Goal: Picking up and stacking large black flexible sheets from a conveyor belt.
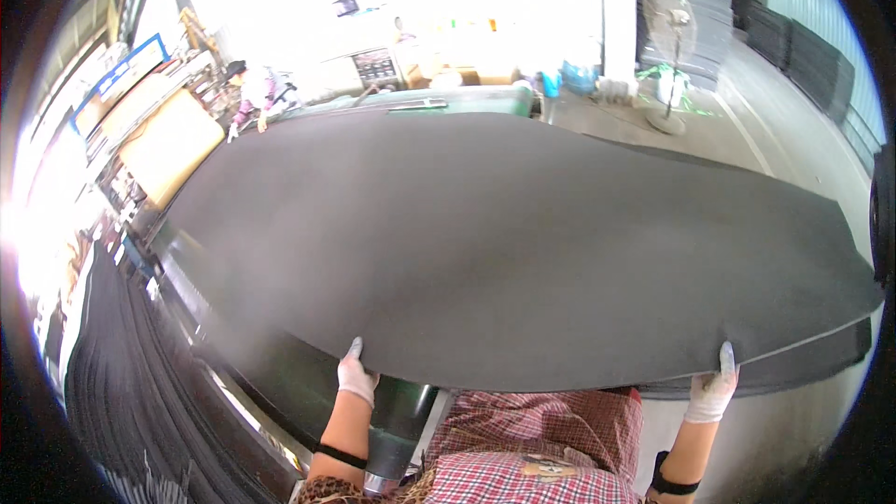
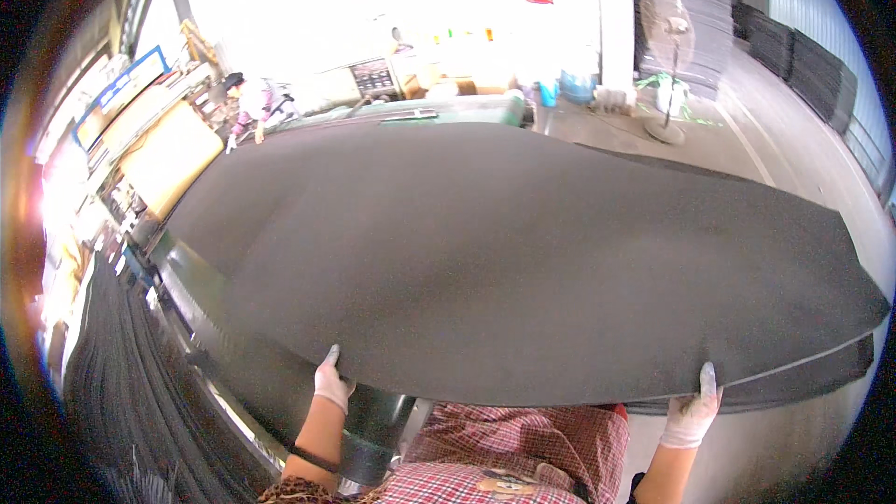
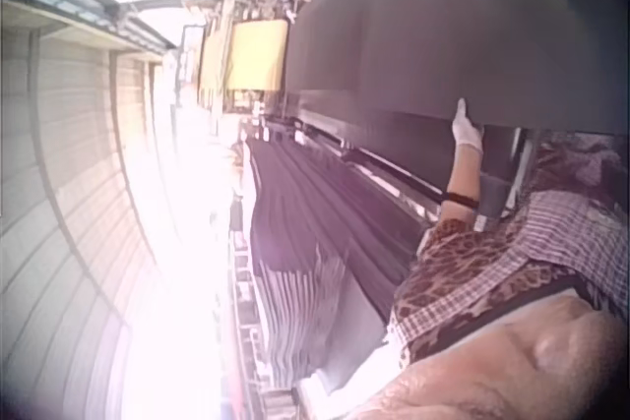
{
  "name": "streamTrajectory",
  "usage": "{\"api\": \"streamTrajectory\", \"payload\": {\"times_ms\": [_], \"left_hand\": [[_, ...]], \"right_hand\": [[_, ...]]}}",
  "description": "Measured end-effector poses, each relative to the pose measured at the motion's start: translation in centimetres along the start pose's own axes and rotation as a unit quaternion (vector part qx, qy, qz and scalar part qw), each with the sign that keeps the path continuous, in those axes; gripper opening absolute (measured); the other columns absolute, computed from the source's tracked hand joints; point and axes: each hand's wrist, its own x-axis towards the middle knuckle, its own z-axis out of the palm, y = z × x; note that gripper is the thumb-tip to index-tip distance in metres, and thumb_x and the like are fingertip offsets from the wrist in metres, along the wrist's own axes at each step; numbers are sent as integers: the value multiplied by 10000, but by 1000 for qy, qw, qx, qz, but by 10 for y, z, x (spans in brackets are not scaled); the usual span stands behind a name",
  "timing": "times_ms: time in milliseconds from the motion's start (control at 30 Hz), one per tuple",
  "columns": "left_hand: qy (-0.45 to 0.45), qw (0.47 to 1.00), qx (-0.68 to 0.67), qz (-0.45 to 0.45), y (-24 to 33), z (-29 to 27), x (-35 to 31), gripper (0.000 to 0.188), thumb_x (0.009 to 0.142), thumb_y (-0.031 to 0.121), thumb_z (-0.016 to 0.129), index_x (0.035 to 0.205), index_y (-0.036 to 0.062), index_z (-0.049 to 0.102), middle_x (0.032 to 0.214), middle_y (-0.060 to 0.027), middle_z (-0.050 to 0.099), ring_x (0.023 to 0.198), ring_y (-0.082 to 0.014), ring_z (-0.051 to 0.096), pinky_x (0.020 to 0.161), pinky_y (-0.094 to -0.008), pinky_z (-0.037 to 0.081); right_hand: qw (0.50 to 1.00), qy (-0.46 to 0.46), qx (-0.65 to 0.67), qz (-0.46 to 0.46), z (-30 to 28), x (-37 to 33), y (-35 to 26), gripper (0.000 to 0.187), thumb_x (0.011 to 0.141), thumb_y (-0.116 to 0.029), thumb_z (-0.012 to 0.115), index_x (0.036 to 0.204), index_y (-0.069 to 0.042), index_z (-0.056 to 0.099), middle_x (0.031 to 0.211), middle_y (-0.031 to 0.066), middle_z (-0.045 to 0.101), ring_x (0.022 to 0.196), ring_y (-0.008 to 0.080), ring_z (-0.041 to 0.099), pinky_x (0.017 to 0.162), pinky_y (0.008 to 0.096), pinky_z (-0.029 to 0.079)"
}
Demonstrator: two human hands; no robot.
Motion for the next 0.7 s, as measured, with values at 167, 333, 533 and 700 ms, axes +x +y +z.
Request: {"api": "streamTrajectory", "payload": {"times_ms": [167,333,533,700], "left_hand": [[-255,917,-258,-166,-35,-55,72,385,894,167,555,1259,63,491,1292,-108,518,1179,-296,483,1035,-490,352],[-159,962,-111,-194,-90,129,-94,270,917,142,508,1157,17,522,1167,-117,588,1145,-255,511,1029,-410,393],[-207,955,-144,-157,-55,131,-35,239,892,85,523,1128,60,557,1127,-119,603,1065,-271,566,952,-432,463],[-206,685,-545,-437,-13,-38,156,318,900,149,524,1206,61,529,1255,-122,545,1163,-269,503,1042,-427,370]], "right_hand": [[996,-6,-75,51,62,-31,55,429,776,-130,689,1174,-91,532,1093,59,574,960,231,562,842,398,480],[987,-152,-31,29,118,-56,110,500,789,-74,657,1251,-118,470,1166,46,514,1070,225,500,864,451,479],[984,-108,-61,129,106,-39,49,723,804,-381,635,1357,-19,343,1343,190,411,1247,384,377,1056,640,178],[993,-110,-18,46,62,34,4,594,786,-371,649,1220,3,491,1193,165,539,1096,306,519,986,491,382]]}}
